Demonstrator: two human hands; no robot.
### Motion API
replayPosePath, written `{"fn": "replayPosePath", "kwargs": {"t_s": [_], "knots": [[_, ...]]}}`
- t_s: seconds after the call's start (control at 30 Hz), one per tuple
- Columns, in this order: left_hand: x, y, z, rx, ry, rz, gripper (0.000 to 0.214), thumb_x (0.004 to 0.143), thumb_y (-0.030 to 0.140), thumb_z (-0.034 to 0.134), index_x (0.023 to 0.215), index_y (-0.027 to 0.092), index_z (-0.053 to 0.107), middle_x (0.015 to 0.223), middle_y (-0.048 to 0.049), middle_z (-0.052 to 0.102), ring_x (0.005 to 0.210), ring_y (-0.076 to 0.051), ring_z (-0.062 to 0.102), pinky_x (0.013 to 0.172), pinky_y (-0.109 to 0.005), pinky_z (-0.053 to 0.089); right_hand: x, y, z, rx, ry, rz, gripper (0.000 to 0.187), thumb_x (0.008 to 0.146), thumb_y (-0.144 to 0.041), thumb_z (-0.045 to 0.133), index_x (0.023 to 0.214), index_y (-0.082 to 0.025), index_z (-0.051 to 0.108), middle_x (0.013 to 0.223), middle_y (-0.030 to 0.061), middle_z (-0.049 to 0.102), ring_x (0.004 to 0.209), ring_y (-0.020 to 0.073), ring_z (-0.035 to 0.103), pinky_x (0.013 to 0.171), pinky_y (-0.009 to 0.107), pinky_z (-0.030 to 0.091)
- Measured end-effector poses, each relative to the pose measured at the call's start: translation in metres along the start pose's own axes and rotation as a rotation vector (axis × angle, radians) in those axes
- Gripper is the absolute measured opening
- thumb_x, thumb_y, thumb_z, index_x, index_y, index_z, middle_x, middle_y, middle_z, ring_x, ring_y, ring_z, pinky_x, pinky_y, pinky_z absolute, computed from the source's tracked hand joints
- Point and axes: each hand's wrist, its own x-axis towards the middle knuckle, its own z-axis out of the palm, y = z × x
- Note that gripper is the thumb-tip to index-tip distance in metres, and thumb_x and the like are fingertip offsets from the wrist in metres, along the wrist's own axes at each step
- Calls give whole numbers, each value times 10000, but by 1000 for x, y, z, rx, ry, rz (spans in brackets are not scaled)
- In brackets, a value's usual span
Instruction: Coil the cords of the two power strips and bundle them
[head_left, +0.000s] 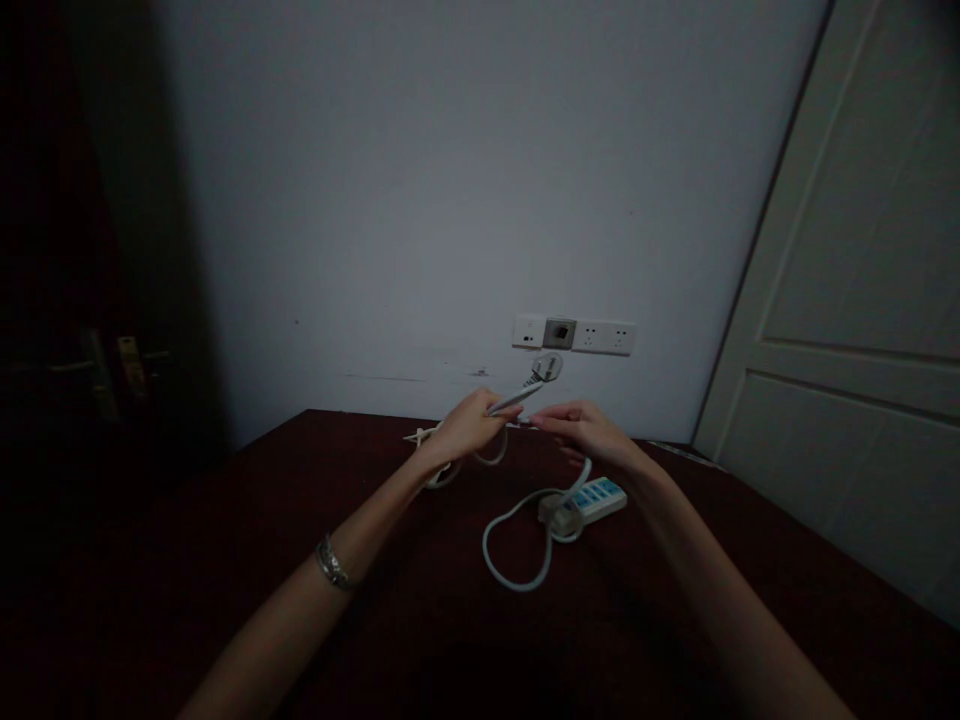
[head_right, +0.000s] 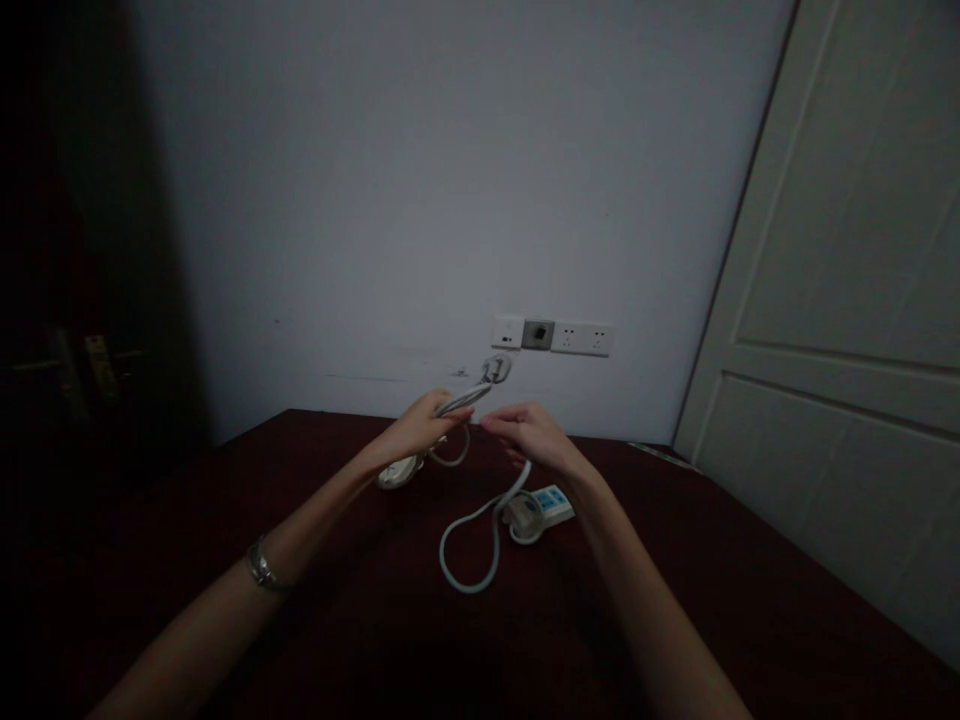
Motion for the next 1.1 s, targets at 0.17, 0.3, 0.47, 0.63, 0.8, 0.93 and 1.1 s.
{"fn": "replayPosePath", "kwargs": {"t_s": [0.17,0.3,0.47,0.63,0.8,0.93,1.1], "knots": [[-6,8,7,-285,-142,-105,382,815,466,474,594,158,524,441,10,465,403,-96,450,394,-200,304,1,-8,-9,2,15,-37,324,638,-407,697,801,-135,632,407,-82,366,343,48,327,341,193,287],[-10,4,11,-535,-201,-203,438,795,579,447,602,186,448,362,84,308,283,-68,349,338,-193,279,7,-7,-12,147,35,4,403,639,-441,707,903,-160,588,529,-73,421,352,2,253,318,149,152],[-9,-8,10,-483,-232,-183,355,691,451,655,600,171,456,341,85,345,277,-34,277,307,-170,166,19,5,-7,237,11,60,463,688,-554,629,906,-149,574,541,-80,342,376,-7,211,337,133,99],[-9,-7,12,-306,-123,-126,227,682,321,668,714,149,523,469,56,474,349,-57,410,349,-165,306,26,17,-2,150,-92,110,567,697,-674,518,852,-131,568,524,-67,360,359,-1,199,310,139,91],[-11,-15,29,-87,-145,-61,246,734,210,551,972,153,567,712,-9,609,389,-77,463,375,-193,367,30,20,8,89,-121,25,631,643,-646,598,1040,-163,513,554,-53,461,351,22,311,295,141,165],[-12,-25,41,61,-25,-87,405,718,114,489,1119,162,524,887,-70,645,551,-137,577,473,-214,432,31,15,20,120,17,-25,536,639,-537,653,995,-159,522,593,-34,531,367,33,363,328,165,243],[-11,-27,40,-102,6,-120,405,652,103,559,1052,166,545,818,-64,652,656,-178,616,513,-218,448,31,8,22,209,237,-117,317,522,-308,734,720,-158,537,656,-8,578,560,90,523,493,196,407]]}}
